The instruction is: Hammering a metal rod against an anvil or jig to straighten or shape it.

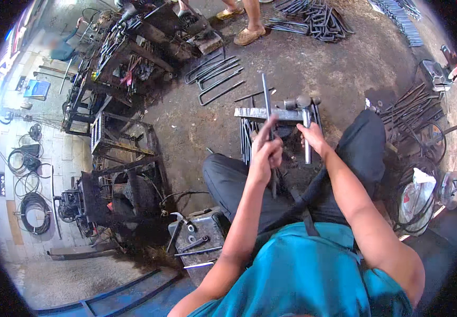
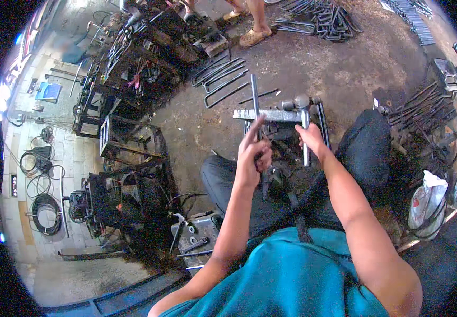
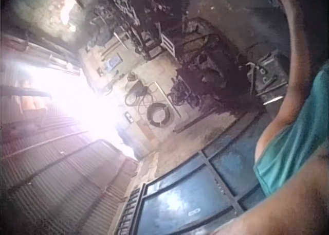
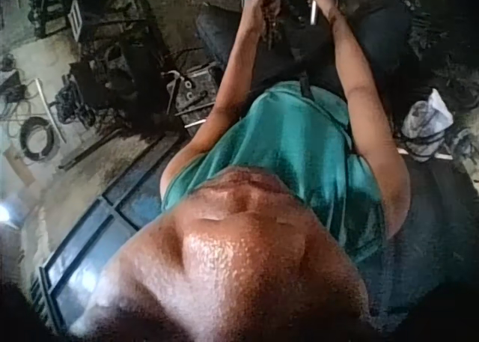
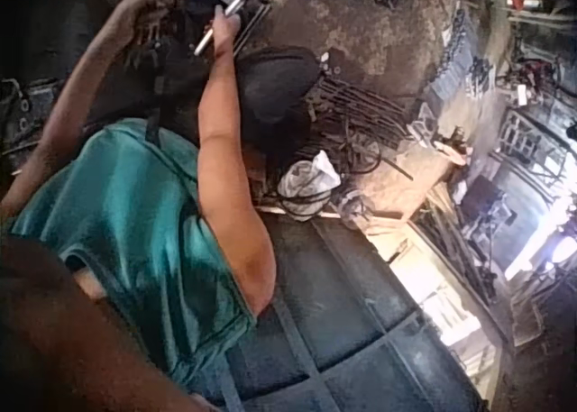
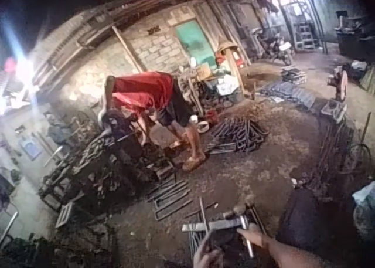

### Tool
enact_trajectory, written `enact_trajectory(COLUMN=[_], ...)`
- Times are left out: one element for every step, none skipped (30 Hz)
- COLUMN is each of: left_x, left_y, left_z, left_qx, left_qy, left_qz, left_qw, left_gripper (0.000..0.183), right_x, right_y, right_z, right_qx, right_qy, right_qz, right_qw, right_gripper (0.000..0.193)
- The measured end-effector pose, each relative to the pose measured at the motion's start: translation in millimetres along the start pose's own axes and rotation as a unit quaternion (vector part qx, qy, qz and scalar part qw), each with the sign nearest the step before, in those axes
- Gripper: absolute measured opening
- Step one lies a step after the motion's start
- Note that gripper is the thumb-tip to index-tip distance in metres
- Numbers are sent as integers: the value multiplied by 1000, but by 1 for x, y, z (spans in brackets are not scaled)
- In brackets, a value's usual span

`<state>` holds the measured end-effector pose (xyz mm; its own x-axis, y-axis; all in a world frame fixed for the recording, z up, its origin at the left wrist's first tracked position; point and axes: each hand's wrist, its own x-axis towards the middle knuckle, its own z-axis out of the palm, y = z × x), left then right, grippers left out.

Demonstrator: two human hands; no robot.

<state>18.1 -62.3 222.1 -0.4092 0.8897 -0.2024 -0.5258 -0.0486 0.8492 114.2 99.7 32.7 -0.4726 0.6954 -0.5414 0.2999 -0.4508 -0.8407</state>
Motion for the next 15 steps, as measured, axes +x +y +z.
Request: enact_trajectory(left_x=[1, 2, 5, 4, 2, 2, 3, 2, -3, -4, -6, -6, -8, -9, -7], left_y=[0, 0, 0, 2, 4, 7, 14, 23, 30, 38, 46, 54, 61, 68, 73], left_z=[1, 1, 1, -1, -3, -4, -8, -11, -13, -14, -14, -13, -12, -10, -8], left_qx=[116, 222, 252, 286, 273, 279, 289, 299, 297, 345, 365, 384, 377, 356, 365], left_qy=[34, 53, 82, 95, 123, 144, 139, 133, 116, 129, 123, 117, 122, 131, 140], left_qz=[22, 57, 77, 85, 50, 64, 43, 20, 41, 37, 48, 57, 53, 51, 65], left_qw=[992, 972, 961, 950, 953, 947, 946, 945, 947, 929, 921, 914, 917, 924, 918], left_gripper=[67, 66, 66, 66, 66, 52, 43, 35, 26, 25, 24, 22, 19, 16, 15], right_x=[1, 1, 3, 5, 7, 9, 11, 13, 15, 16, 17, 18, 18, 18, 18], right_y=[0, 2, 4, 6, 9, 11, 14, 16, 17, 18, 19, 19, 19, 19, 18], right_z=[-1, -1, -2, -2, -3, -3, -3, -2, -2, -1, 0, 1, 1, 1, 2], right_qx=[-4, 1, -5, -12, -25, -28, -33, -41, -49, -36, -52, -72, -71, -70, -75], right_qy=[-4, 1, -8, -13, -6, -7, 5, 18, 11, 4, 13, 29, 30, 28, 32], right_qz=[1, -1, -16, -14, -21, -18, -33, -37, -44, -51, -46, -45, -39, -38, -44], right_qw=[1000, 1000, 1000, 1000, 999, 999, 999, 998, 998, 998, 997, 996, 996, 996, 996], right_gripper=[32, 32, 33, 34, 38, 38, 39, 41, 43, 43, 44, 44, 44, 44, 44])
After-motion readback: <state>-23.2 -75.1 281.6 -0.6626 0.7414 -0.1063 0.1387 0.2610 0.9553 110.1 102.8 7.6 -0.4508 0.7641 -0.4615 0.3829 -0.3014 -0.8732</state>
